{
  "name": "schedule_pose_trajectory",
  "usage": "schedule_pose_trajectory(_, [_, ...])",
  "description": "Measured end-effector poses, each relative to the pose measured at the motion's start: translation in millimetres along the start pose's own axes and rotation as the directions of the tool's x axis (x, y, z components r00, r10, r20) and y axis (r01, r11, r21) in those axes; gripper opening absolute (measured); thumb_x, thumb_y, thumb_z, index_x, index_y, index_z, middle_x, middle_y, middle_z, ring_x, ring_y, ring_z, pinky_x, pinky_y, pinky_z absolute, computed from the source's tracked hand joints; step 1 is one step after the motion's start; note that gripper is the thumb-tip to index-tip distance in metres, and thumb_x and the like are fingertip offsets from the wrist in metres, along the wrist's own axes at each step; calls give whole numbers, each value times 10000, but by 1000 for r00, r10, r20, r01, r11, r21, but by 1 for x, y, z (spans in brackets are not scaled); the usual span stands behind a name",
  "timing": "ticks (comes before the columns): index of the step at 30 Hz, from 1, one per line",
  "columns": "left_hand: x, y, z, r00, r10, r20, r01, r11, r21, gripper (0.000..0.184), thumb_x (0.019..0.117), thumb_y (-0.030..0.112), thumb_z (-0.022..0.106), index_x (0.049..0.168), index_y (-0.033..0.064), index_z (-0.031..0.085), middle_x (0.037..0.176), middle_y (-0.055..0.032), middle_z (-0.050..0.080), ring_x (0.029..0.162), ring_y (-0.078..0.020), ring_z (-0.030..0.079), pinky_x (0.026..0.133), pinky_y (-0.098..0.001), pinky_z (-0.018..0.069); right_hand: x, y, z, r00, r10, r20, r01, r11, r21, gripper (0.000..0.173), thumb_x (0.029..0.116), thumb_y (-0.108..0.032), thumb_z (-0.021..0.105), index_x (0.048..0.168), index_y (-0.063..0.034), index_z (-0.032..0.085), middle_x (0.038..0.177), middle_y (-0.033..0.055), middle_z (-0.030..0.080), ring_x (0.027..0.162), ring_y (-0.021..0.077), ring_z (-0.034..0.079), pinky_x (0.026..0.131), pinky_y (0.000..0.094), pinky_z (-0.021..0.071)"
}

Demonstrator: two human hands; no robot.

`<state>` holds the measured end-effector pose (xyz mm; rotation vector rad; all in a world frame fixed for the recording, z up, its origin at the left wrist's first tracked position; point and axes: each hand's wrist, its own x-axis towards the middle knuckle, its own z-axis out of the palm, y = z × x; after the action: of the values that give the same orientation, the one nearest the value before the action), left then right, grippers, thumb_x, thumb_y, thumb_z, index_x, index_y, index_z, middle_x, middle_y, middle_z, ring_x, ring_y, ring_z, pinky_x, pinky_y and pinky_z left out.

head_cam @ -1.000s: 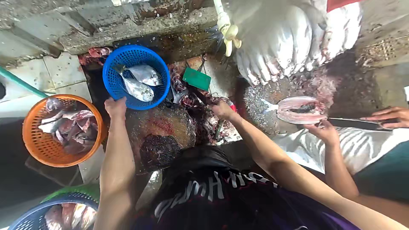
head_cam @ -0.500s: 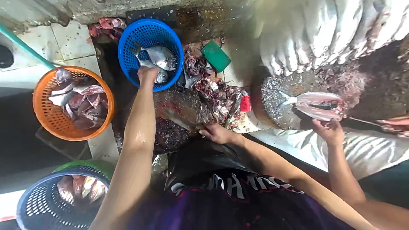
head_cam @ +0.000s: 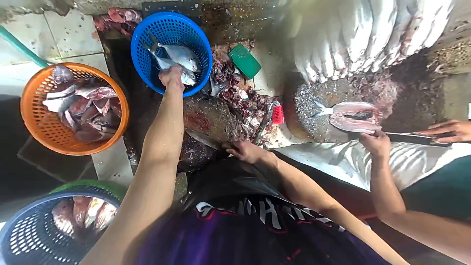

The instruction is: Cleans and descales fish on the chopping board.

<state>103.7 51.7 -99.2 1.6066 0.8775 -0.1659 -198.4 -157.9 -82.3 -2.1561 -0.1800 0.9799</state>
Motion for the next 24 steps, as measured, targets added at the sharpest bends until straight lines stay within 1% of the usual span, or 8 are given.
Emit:
schedule_pose_trajectory(3, [-28,12,-40,980,142,139,-114,975,-189,724,788,106,830,1414,5,481,1305,-184,620,1167,-266,636,949,-439,574,-1,14,-11,984,70,-164,-60,996,60,481,1066,-458,483,1166,-26,670,903,173,699,840,315,704,809,568,574])
schedule_pose_trajectory(7, [-92,-11,-127,818,254,516,-95,945,-313,592,933,147,738,1462,110,476,1255,-150,679,1083,-299,704,900,-513,618,-15,22,-22,874,261,-410,-253,964,76,543,1055,-537,439,1087,-42,659,818,161,675,749,334,689,705,590,566])
schedule_pose_trajectory(11, [-164,-77,-196,781,-54,622,24,998,57,387,990,196,671,1360,105,603,1113,-102,724,926,-197,712,812,-409,616,-31,-11,-23,797,206,-568,-204,977,68,557,1060,-545,412,1181,-51,639,802,162,673,678,329,677,631,586,561])
schedule_pose_trajectory(14, [-186,-122,-218,799,-200,567,16,950,312,334,918,127,740,1218,-3,674,1041,-170,733,887,-246,714,824,-460,604,-43,-47,-18,739,1,-674,5,1000,7,510,1071,-466,419,1311,-42,570,752,115,636,558,236,619,503,469,535])
schedule_pose_trajectory(18, [-188,-137,-224,834,-169,525,-33,935,353,333,879,114,780,1173,-12,685,1006,-158,735,874,-231,715,830,-451,604,-23,-51,12,798,-184,-574,101,980,-173,490,1069,-387,466,1298,38,553,809,146,676,667,257,684,605,477,590])
schedule_pose_trajectory(20, [-186,-139,-225,839,-132,528,-70,936,344,353,881,120,789,1197,1,688,1056,-167,742,927,-249,729,869,-468,606,-6,-42,26,946,18,-324,-102,965,-243,524,1068,-487,444,1308,-40,573,922,189,707,823,359,724,721,587,597])
schedule_pose_trajectory(22, [-190,-144,-224,874,-42,484,-123,945,305,356,864,127,800,1182,8,693,1064,-165,740,939,-252,729,877,-478,604,2,-42,27,966,151,-209,-211,929,-304,530,1064,-541,419,1273,-93,609,967,202,712,883,400,723,739,626,582])
schedule_pose_trajectory(24, [-198,-150,-214,926,66,371,-145,971,188,401,872,160,806,1214,0,670,1095,-168,729,968,-246,722,897,-467,601,-4,-58,16,955,125,-269,-205,933,-295,557,1069,-533,415,1213,-48,647,999,218,705,919,404,717,775,619,579])
